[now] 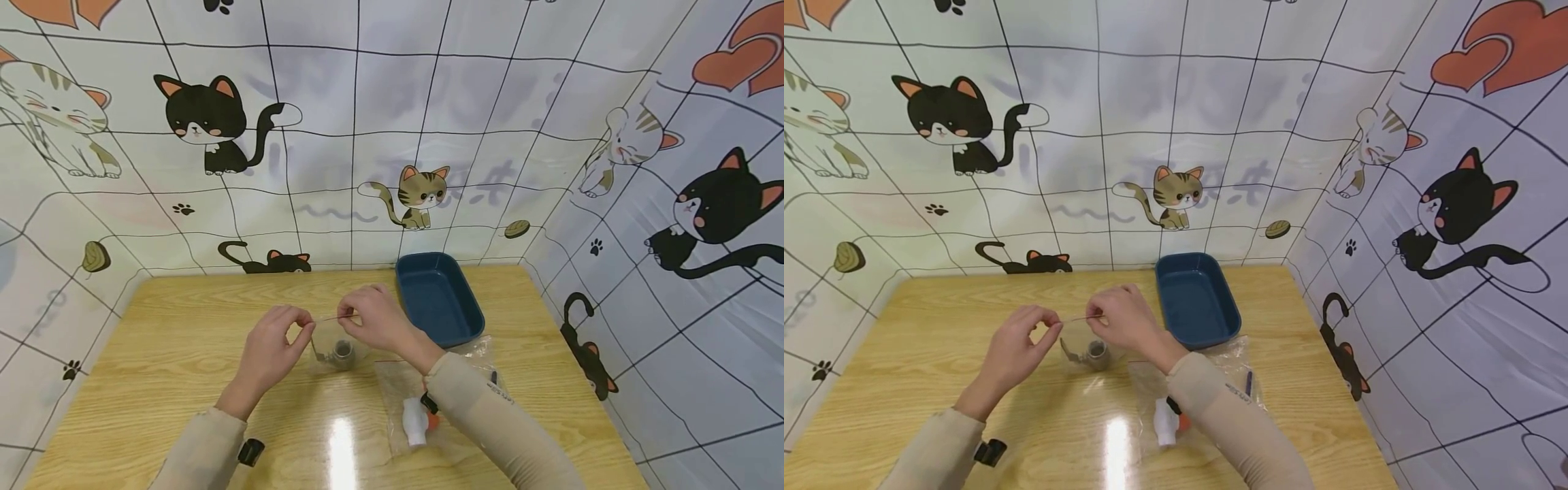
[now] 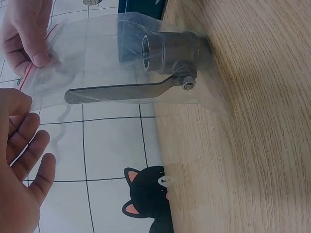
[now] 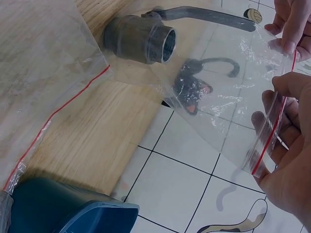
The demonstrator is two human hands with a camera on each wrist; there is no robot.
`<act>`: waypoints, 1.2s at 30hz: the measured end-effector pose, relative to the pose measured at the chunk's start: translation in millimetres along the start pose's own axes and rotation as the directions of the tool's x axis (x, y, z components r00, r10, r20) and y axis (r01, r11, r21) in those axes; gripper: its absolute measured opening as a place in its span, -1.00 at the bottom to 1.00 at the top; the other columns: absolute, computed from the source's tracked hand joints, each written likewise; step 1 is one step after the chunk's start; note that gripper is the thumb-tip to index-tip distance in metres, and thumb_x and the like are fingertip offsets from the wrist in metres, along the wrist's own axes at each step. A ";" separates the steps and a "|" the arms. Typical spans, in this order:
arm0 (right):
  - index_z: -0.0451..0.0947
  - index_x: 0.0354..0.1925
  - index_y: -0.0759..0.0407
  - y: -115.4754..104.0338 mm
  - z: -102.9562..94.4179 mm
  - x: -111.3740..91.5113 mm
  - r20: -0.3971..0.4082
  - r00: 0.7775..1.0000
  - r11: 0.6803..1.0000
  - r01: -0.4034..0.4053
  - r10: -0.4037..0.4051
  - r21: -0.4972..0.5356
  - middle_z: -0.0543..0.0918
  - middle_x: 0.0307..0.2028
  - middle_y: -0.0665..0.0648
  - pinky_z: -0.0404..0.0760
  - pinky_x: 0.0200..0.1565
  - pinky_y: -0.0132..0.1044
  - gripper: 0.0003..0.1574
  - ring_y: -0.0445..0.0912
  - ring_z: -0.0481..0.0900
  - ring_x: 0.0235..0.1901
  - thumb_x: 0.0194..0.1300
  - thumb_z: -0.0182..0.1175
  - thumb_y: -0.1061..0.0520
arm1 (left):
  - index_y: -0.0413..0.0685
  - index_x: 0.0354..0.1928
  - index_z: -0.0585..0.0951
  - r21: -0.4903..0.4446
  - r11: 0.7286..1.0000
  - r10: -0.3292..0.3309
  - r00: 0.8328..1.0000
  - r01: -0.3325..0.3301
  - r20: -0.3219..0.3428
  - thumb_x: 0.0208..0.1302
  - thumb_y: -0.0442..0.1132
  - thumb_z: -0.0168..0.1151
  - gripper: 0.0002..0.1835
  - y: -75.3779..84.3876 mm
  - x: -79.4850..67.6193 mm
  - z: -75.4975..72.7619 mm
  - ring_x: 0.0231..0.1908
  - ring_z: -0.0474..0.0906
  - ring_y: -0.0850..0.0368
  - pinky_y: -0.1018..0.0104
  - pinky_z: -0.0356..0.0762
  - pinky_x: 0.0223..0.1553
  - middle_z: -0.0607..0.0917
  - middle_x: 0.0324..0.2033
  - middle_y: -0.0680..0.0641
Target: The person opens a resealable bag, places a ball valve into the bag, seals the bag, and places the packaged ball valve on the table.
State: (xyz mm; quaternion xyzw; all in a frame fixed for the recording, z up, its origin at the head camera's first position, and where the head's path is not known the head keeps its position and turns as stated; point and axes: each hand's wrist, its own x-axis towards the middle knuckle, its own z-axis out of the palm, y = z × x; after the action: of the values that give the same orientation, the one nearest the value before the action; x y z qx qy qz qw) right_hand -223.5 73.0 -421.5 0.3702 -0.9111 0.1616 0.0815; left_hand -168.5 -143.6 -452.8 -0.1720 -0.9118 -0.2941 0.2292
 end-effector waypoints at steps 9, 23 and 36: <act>0.60 -0.35 -0.17 0.0 -2.9 0.0 0.025 1.000 1.000 -0.011 0.010 0.020 0.67 -0.36 -0.21 0.41 0.21 0.00 -0.92 -0.27 0.56 -0.23 0.33 0.23 0.02 | 0.10 -0.31 0.61 -0.011 1.000 -0.002 1.000 0.002 0.008 0.25 -0.20 0.31 -0.95 0.8 0.3 0.8 -0.25 0.55 0.18 0.16 0.53 -0.27 0.65 -0.38 0.12; 0.63 -0.28 -0.19 -2.3 -1.5 1.3 0.046 0.999 1.000 0.024 -0.024 -0.004 0.69 -0.31 -0.24 0.44 0.16 -0.10 -0.94 -0.30 0.60 -0.20 0.35 0.21 -0.03 | 0.04 -0.38 0.64 0.015 0.991 0.135 0.990 -0.135 -0.027 0.16 -0.24 0.40 -0.92 13.3 14.6 16.2 -0.34 0.57 0.15 0.21 0.53 -0.28 0.66 -0.42 0.09; 0.65 -0.28 -0.19 3.8 -4.2 -2.6 0.016 0.999 0.999 0.039 -0.039 -0.022 0.70 -0.31 -0.23 0.46 0.16 -0.07 -0.93 -0.25 0.60 -0.21 0.33 0.25 -0.07 | 0.01 -0.38 0.68 0.057 0.988 0.142 0.990 -0.141 -0.013 0.16 -0.24 0.38 -0.95 15.5 16.3 20.8 -0.36 0.59 0.11 0.16 0.55 -0.27 0.70 -0.41 0.06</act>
State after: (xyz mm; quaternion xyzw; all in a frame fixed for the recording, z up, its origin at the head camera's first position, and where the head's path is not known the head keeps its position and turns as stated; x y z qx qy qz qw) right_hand -224.2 78.7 -419.1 0.3883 -0.9061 0.1467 0.0818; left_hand -181.7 -116.0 -452.3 -0.2274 -0.9032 -0.2530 0.2619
